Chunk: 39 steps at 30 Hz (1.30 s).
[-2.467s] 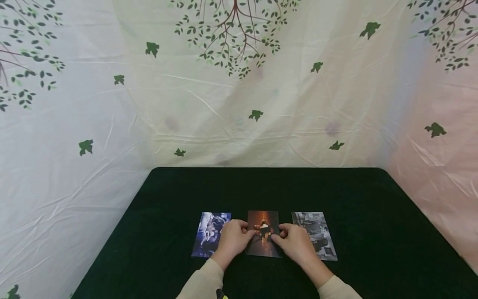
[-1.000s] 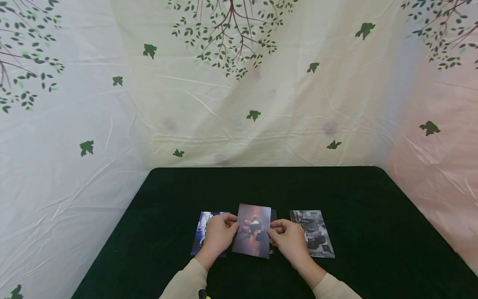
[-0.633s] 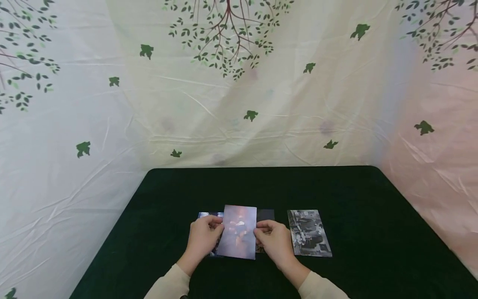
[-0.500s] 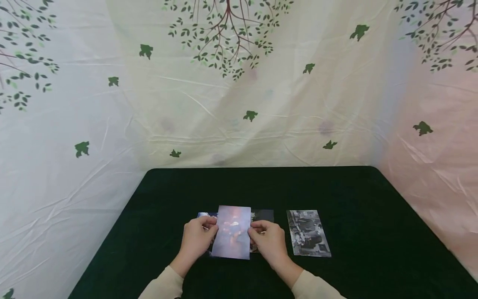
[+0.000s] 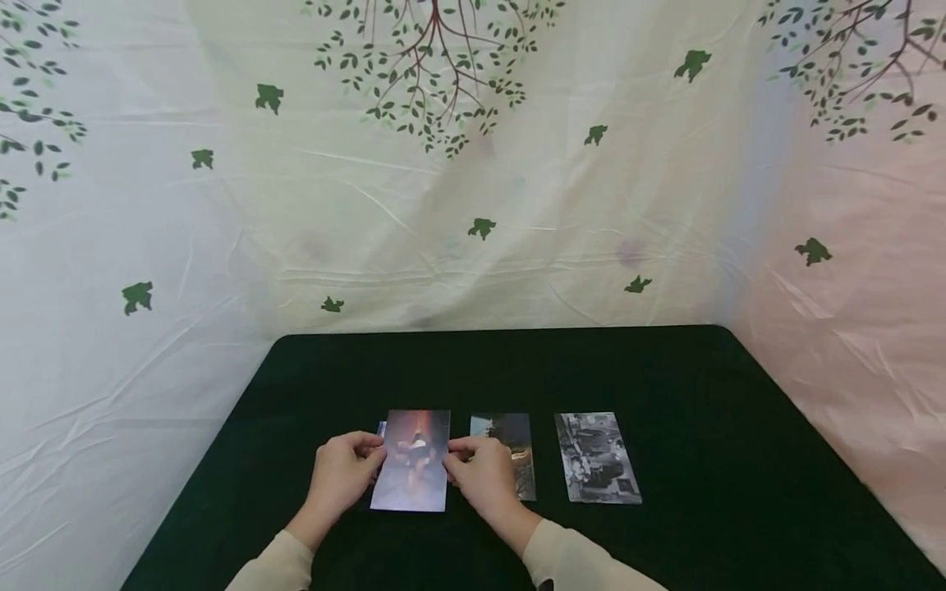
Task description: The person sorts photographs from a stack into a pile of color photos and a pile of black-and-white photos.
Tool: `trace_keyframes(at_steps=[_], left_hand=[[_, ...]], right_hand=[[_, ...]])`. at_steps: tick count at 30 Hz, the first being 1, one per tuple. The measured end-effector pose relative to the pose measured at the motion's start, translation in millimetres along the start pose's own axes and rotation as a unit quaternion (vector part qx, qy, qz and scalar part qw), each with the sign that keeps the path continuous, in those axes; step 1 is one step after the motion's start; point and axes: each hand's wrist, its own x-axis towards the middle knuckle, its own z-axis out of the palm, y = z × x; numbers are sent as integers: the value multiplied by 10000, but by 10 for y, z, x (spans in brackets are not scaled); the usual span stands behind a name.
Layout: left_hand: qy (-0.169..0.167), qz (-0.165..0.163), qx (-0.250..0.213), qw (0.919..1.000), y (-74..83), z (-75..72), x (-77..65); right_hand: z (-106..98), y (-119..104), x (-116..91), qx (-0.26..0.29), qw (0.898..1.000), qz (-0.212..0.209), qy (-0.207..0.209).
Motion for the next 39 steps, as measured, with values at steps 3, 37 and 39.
trace_keyframes(at_steps=[3,37,39], left_hand=[[-37,-49,85,9999,-67,-36,20],[-651,-136,350,9972,-283,-79,162],[-658,-158,368,9970,-286,-76,163]], right_hand=[[79,-30,28,-176,9998,20,-64],[256,-91,140,-1144,9919,107,-535],[265,-83,141,-1182,9917,83,-509]])
